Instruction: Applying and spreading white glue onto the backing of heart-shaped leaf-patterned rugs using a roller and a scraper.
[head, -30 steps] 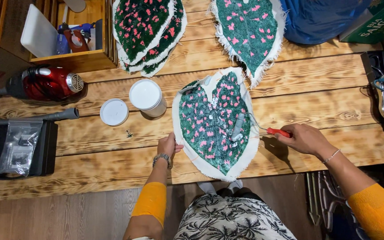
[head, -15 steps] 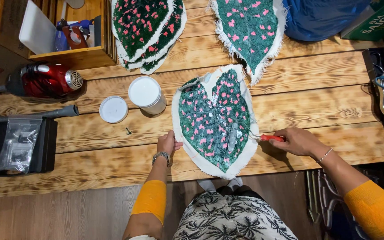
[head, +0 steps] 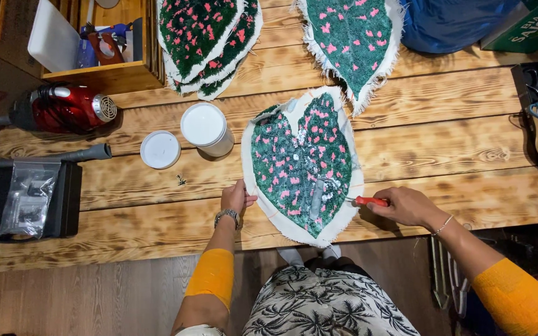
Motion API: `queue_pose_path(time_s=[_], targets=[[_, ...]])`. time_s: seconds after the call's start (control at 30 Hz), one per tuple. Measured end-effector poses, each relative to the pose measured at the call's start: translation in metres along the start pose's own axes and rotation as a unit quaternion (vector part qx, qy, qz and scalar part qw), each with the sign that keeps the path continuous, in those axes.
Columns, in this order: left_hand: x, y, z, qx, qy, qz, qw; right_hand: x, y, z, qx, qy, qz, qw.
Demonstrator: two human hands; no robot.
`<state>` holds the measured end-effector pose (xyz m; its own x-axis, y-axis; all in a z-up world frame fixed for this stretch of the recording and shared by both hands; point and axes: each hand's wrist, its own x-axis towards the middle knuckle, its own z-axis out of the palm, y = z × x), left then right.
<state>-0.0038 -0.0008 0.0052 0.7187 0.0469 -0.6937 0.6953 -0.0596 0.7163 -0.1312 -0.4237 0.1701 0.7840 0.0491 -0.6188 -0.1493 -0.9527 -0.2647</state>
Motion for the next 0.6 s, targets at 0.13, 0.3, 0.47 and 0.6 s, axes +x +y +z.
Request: queue_pose_path(time_s=[0.13, 0.3, 0.47, 0.6], targets=[[0.004, -0.003, 0.001, -0.002, -0.002, -0.007, 1.000, -0.006, 0.003, -0.005, 0.015, 0.008, 0.016, 1.000], [-0.003, -0.001, 0.002, -0.027, 0.000, 0.011, 1.000, 0.001, 0.010, 0.005, 0.006, 0.026, -0.012, 1.000], [0.016, -0.036, 0.001, -0.093, -0.002, 0.029, 0.995, -0.004, 0.010, -0.013, 0.017, 0.003, 0.001, 1.000], [0.019, -0.071, 0.003, -0.225, -0.017, 0.066, 0.972, 0.008, 0.007, -0.005, 0.039, 0.026, -0.060, 0.997]])
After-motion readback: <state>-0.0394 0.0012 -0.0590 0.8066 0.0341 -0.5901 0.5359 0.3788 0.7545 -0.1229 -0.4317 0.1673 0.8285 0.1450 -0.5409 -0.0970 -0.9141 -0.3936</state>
